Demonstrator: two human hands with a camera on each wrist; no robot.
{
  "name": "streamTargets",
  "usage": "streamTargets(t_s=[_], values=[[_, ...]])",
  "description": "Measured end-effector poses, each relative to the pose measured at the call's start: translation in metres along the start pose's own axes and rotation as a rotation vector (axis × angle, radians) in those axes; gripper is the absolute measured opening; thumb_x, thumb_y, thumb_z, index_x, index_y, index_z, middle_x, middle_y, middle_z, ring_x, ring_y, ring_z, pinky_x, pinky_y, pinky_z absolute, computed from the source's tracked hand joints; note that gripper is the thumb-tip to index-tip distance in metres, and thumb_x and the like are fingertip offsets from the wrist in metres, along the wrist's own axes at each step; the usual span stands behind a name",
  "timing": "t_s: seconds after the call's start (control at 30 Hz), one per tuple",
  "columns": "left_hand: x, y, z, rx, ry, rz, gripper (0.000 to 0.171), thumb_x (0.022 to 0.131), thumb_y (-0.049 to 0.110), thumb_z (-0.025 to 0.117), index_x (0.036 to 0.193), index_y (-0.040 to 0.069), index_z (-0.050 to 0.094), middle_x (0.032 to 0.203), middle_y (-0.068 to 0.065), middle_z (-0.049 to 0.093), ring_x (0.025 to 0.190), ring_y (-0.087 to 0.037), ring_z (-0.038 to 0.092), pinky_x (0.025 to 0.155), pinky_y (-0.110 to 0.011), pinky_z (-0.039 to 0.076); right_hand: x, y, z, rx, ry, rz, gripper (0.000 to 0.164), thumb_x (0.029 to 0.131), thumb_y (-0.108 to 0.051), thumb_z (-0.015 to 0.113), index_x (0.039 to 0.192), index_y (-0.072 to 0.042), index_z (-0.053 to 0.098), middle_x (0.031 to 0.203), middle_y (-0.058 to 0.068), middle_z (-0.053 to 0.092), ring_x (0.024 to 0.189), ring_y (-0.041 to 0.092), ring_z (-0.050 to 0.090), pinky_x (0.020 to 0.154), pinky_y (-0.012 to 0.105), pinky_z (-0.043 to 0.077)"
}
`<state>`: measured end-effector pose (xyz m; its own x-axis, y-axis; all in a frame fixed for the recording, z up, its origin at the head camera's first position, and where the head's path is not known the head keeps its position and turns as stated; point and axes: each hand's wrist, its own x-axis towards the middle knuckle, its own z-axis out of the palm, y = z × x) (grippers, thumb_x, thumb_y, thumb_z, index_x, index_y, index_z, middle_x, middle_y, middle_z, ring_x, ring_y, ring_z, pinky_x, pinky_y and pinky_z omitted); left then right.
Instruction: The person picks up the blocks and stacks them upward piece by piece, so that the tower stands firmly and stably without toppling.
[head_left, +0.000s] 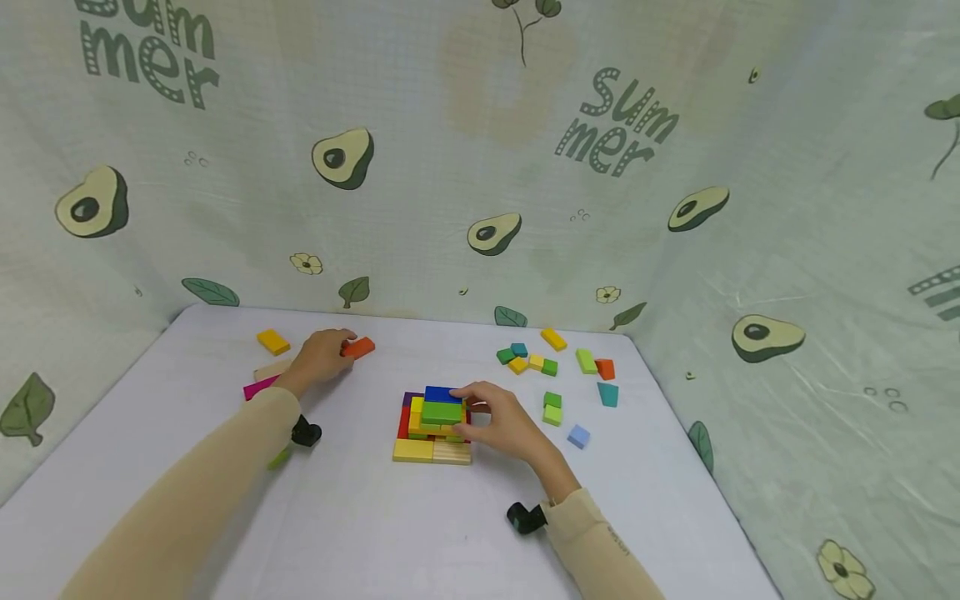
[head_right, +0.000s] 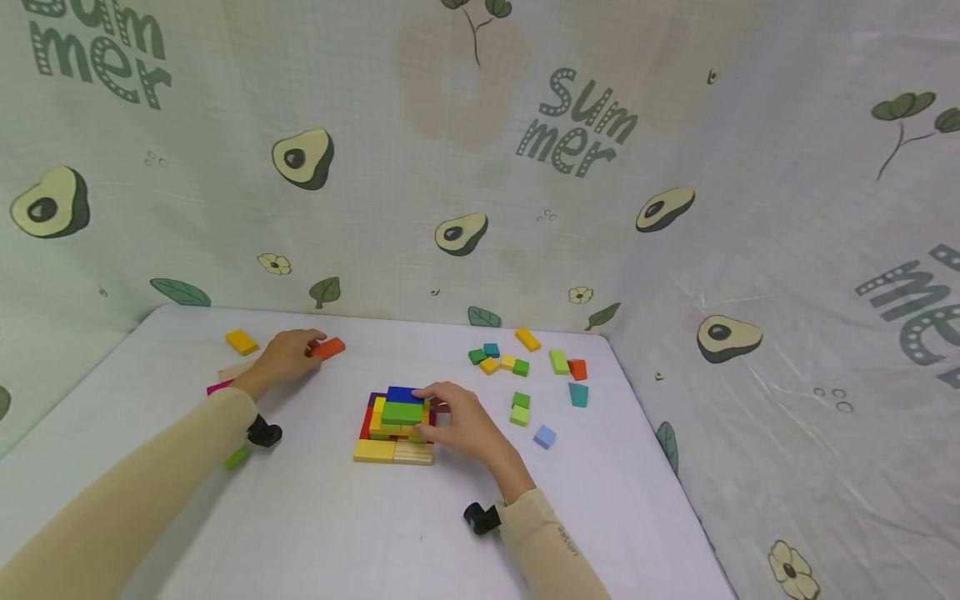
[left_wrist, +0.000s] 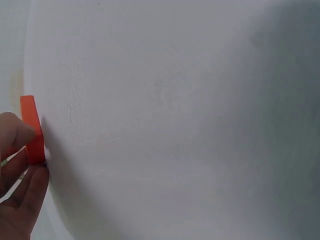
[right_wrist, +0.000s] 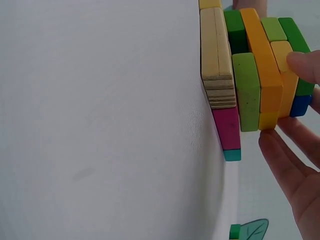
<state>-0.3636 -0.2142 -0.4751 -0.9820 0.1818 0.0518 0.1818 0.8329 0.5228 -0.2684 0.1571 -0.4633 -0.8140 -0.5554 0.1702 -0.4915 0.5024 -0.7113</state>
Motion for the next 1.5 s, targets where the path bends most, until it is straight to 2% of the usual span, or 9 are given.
streamTargets(t_s=[0.17,0.3,0.47,0.63,0.83,1.03,1.3,1.4,1.5], values=[[0.0,0.002,0.0,0.022,-0.029,0.04,0.043,0.098,0.003,0.068,0.139,-0.005,0.063,0.13,-0.028,0.066,0.113,-0.042,0.058,0.108,-0.061,0.048,-0.001,0.001,-0.001,-0.006,0.003,0.006,0.05,0.093,-0.022,0.085,0.14,-0.02,0.066,0.139,-0.003,0.065,0.123,0.02,0.066,0.106,0.036,0.056],[-0.002,0.001,0.0,0.031,-0.021,0.07,0.041,0.098,0.004,0.07,0.137,-0.004,0.065,0.127,-0.027,0.067,0.112,-0.042,0.059,0.107,-0.061,0.048,-0.001,0.001,-0.001,0.001,0.002,0.009,0.05,0.093,-0.021,0.085,0.14,-0.019,0.066,0.139,-0.003,0.065,0.123,0.021,0.066,0.106,0.036,0.056],[-0.005,0.008,0.004,0.028,0.013,0.117,0.041,0.101,0.009,0.07,0.14,-0.001,0.064,0.133,-0.023,0.067,0.12,-0.041,0.059,0.109,-0.06,0.05,-0.002,0.001,-0.001,0.022,-0.001,0.01,0.05,0.094,-0.022,0.085,0.14,-0.02,0.066,0.14,-0.002,0.065,0.123,0.021,0.066,0.106,0.038,0.056],[-0.017,0.036,0.003,0.001,0.052,0.24,0.042,0.1,0.011,0.074,0.141,0.008,0.065,0.133,-0.015,0.069,0.115,-0.033,0.063,0.103,-0.053,0.056,-0.003,0.002,-0.001,0.017,0.003,0.005,0.05,0.094,-0.024,0.085,0.14,-0.02,0.065,0.141,-0.002,0.064,0.122,0.019,0.066,0.106,0.039,0.057],[-0.042,0.078,-0.001,-0.065,0.028,0.391,0.042,0.096,0.01,0.079,0.137,0.012,0.07,0.13,-0.007,0.072,0.112,-0.027,0.067,0.098,-0.05,0.06,-0.004,0.001,-0.002,-0.006,0.006,-0.002,0.053,0.094,-0.024,0.085,0.142,-0.021,0.063,0.143,-0.002,0.062,0.124,0.019,0.065,0.106,0.038,0.056],[-0.057,0.1,0.001,-0.088,0.001,0.497,0.039,0.095,0.01,0.081,0.133,0.015,0.073,0.125,-0.002,0.073,0.11,-0.023,0.068,0.096,-0.045,0.061,-0.003,0.0,-0.003,-0.016,0.046,-0.03,0.059,0.092,-0.025,0.087,0.144,-0.021,0.059,0.144,-0.002,0.061,0.128,0.019,0.063,0.108,0.038,0.055],[-0.06,0.112,0.008,-0.109,-0.048,0.508,0.037,0.096,0.015,0.081,0.132,0.016,0.074,0.124,0.001,0.074,0.109,-0.02,0.068,0.096,-0.042,0.061,0.002,-0.003,-0.004,0.04,0.069,-0.059,0.063,0.09,-0.016,0.087,0.145,-0.017,0.056,0.142,-0.004,0.063,0.126,0.009,0.064,0.108,0.029,0.053],[-0.059,0.113,0.011,-0.121,-0.062,0.513,0.035,0.096,0.014,0.08,0.131,0.015,0.074,0.123,0.002,0.074,0.107,-0.018,0.067,0.096,-0.04,0.06,0.003,-0.005,-0.004,0.062,0.066,-0.074,0.063,0.09,-0.014,0.087,0.145,-0.016,0.056,0.141,-0.004,0.064,0.126,0.012,0.064,0.108,0.032,0.054],[-0.057,0.114,0.014,-0.141,-0.073,0.522,0.034,0.097,0.014,0.08,0.13,0.014,0.074,0.122,0.002,0.074,0.107,-0.017,0.068,0.096,-0.041,0.06,0.003,-0.007,-0.004,0.091,0.064,-0.083,0.064,0.09,-0.013,0.087,0.145,-0.016,0.056,0.141,-0.001,0.063,0.125,0.019,0.066,0.108,0.039,0.055]])
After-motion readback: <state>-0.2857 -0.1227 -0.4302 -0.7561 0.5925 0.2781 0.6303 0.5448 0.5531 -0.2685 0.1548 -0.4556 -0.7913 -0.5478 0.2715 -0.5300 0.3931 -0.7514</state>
